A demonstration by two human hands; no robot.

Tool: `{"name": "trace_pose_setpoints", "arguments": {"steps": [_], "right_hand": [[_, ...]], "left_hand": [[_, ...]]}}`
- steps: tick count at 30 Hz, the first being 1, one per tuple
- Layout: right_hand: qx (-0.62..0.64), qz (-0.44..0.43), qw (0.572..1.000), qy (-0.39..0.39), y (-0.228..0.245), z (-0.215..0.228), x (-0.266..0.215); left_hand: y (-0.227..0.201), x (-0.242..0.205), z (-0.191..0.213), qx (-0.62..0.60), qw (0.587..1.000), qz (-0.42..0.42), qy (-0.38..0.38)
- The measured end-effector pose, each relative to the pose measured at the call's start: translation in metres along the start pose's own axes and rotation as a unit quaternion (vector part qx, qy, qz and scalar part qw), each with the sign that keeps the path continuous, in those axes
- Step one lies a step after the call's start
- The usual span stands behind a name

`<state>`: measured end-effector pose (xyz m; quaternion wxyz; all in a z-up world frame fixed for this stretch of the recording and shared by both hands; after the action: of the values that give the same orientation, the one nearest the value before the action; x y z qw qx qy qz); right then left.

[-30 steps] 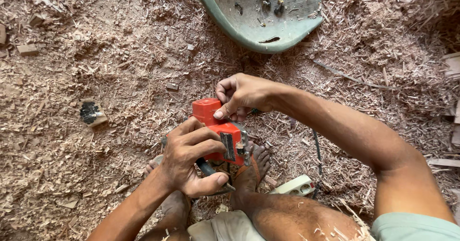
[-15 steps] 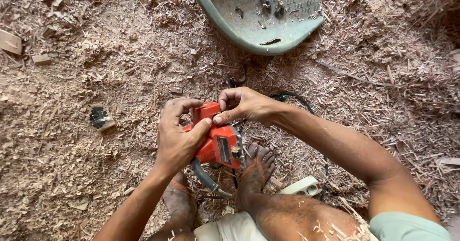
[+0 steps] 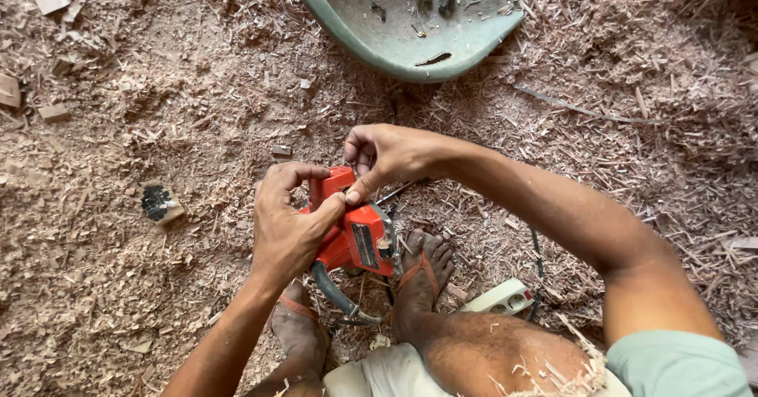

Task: The person sits on a wood-shaving-covered floor and uses a screwdriver to adjust and tighten screws on a red electric planer. They repeatedly pick up small metal parts from a green basin and insert them into the tool, then secure them with the screwdriver.

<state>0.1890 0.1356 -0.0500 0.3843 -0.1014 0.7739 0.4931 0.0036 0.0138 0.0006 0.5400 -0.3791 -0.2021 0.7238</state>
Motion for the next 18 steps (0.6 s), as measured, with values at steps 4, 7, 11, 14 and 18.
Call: {"name": "trace_pose_setpoints", "arguments": {"steps": [4,7,11,14,18], "right_hand": [[-0.109,0.008,0.994,0.018,0.015,0.007,0.006],[-0.17,0.022,0.985,0.022,0.026,0.008,0.008],[-0.2,0.054,0.978,0.011,0.035,0.006,0.004],[-0.211,0.101,0.972,-0.02,0.031,0.006,-0.006],[-0.141,0.204,0.968,-0.044,0.009,0.007,-0.013]], "left_hand": [[0.0,0.002,0.0,0.011,1.0,0.007,0.005],[0.001,0.004,-0.001,0.011,1.0,0.017,0.005],[-0.003,0.006,0.0,0.067,0.998,0.001,-0.003],[-0.006,0.008,0.0,0.065,0.998,0.015,0.016],[-0.006,0.007,-0.001,0.067,0.998,0.013,0.019]]}}
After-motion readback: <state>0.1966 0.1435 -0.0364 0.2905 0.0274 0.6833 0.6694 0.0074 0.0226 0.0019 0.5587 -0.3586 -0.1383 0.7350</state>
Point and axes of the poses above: each hand's wrist, its own x-axis towards the middle knuckle, its own z-axis out of the back of the hand, y = z × x, the point moved 1 cm from there along x, towards the middle knuckle, and after that the axes turned 8 degrees about x, right-handed, at the moved point
